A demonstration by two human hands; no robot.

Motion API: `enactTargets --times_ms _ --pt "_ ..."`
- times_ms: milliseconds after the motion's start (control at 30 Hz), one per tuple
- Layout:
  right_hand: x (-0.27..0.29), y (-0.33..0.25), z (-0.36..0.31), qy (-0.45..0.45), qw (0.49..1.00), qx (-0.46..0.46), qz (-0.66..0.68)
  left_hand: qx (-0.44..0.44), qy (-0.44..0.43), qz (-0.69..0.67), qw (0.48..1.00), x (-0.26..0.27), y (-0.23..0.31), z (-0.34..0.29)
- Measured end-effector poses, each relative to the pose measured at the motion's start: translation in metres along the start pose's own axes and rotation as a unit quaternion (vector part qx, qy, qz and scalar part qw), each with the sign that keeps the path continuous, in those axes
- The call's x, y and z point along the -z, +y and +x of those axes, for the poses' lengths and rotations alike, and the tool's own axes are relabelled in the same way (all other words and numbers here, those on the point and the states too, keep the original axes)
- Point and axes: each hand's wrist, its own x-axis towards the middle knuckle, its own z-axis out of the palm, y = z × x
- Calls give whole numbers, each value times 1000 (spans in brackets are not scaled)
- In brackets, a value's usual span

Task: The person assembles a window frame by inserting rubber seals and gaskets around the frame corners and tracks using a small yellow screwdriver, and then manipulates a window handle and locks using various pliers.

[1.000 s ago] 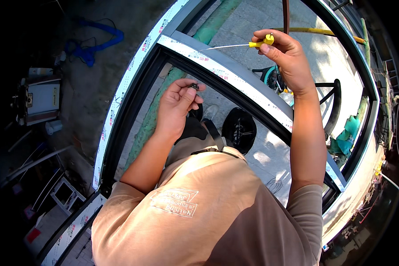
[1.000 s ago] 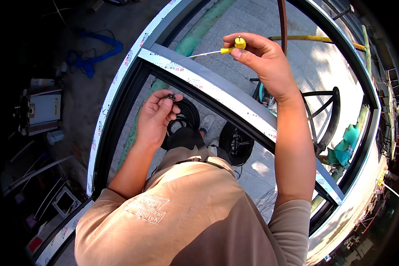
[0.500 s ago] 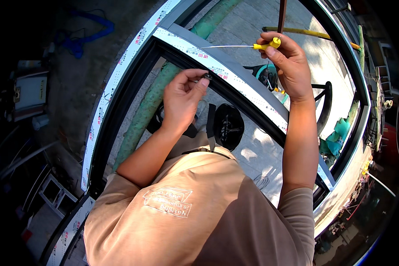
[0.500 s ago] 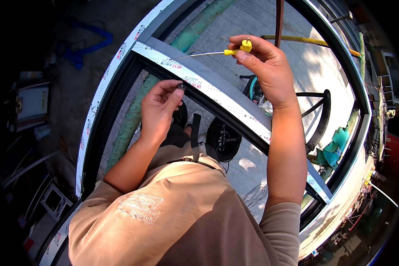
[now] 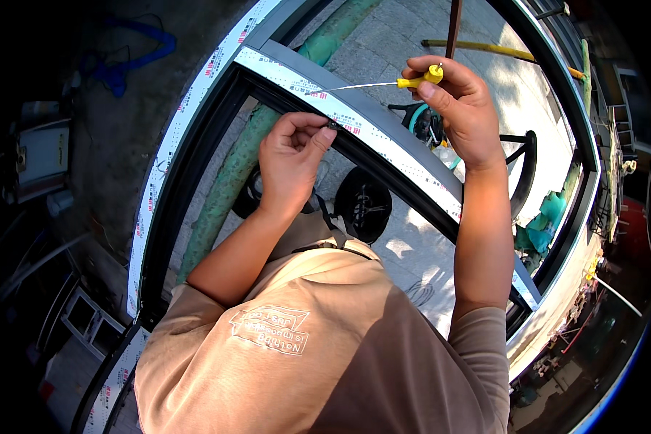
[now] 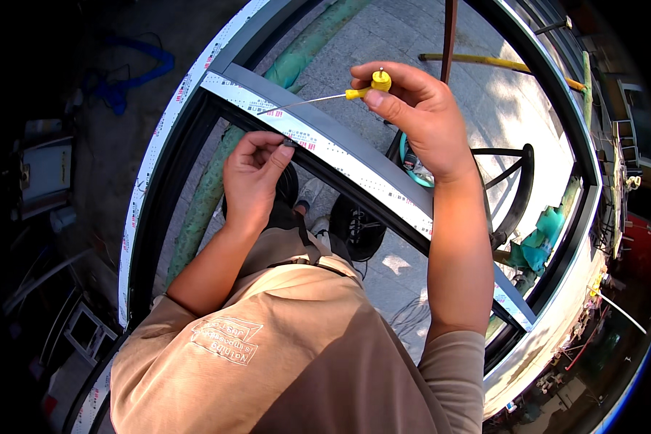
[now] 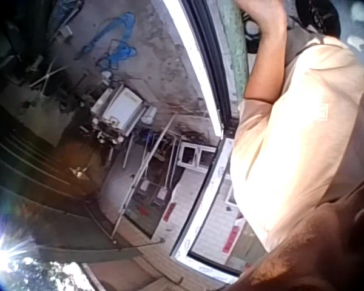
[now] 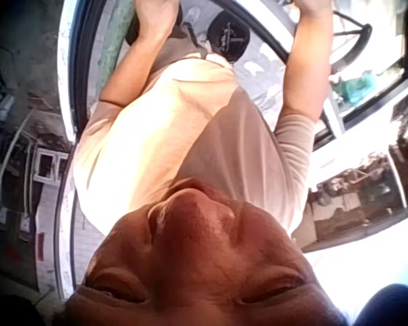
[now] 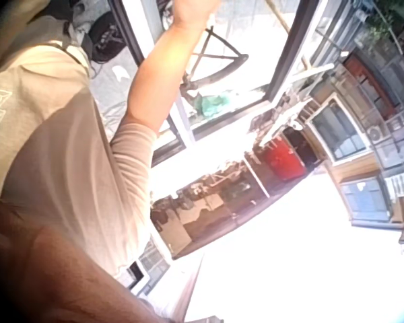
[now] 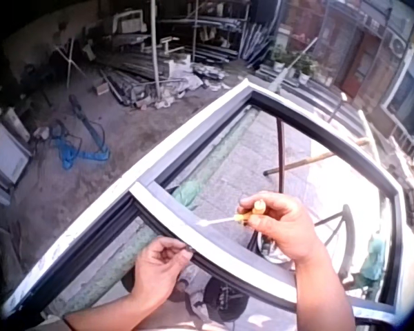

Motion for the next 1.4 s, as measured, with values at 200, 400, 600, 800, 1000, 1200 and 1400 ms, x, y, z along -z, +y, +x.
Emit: enactTargets --times_ms 200,400,600,800,1000,1200,1400 --pt "-3 -1 1 -10 1000 5 -8 -78 37 39 996 -2 -7 1" --pt "3 -8 -4 4 999 -23 -31 -155 44 140 977 3 1 3" --pt "9 -3 -1 18 999 -7 -30 -159 78 169 970 -8 7 -7" --pt "6 -3 -2 -7 1000 -11 -16 -148 84 139 976 -12 4 -9" --pt "3 -3 -2 -15 1000 -6 -2 -122 85 136 980 -13 6 -9" --pt "2 -3 -4 -26 1000 -5 0 -116 92 122 981 -12 -3 -6" --pt "1 -5 -5 -24 1000 -11 -12 -147 100 130 975 -16 -2 -10"
